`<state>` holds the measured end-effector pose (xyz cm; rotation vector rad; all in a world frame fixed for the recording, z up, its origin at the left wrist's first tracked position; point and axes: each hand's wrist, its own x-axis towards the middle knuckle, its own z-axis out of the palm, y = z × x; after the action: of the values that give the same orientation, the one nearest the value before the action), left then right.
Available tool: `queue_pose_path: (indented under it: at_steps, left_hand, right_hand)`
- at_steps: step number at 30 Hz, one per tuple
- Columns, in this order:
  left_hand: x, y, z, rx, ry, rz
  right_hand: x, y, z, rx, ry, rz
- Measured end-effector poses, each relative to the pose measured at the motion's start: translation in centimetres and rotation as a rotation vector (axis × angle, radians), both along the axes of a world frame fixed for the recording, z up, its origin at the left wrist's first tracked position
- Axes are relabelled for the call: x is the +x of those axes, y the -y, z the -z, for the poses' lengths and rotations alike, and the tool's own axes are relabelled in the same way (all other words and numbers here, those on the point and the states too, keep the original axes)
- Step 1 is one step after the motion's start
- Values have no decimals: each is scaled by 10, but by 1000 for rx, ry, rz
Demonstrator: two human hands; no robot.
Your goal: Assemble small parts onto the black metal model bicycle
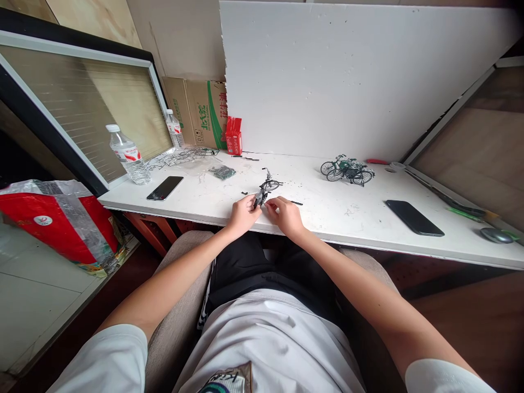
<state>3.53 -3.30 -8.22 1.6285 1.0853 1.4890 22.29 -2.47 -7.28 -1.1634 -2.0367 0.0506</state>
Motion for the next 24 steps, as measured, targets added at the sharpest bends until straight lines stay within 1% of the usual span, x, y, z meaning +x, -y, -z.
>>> queue_pose_path:
  at_steps: [8,15,21,24]
  left_hand:
    - [1,-1,4,-18,-6,-24]
    - [1,-1,5,-28,19,-30]
    - [1,-1,1,-4,49,-9]
    - [1,-2,-1,-16,87,-8]
  right_hand:
    - [2,-4,-3,-109,-166,-116]
    - [1,-3,-3,-55,-166,-153]
    - [3,-5,-3,-96,-211,-183]
    - [4,-4,-4,-94,-222,-197]
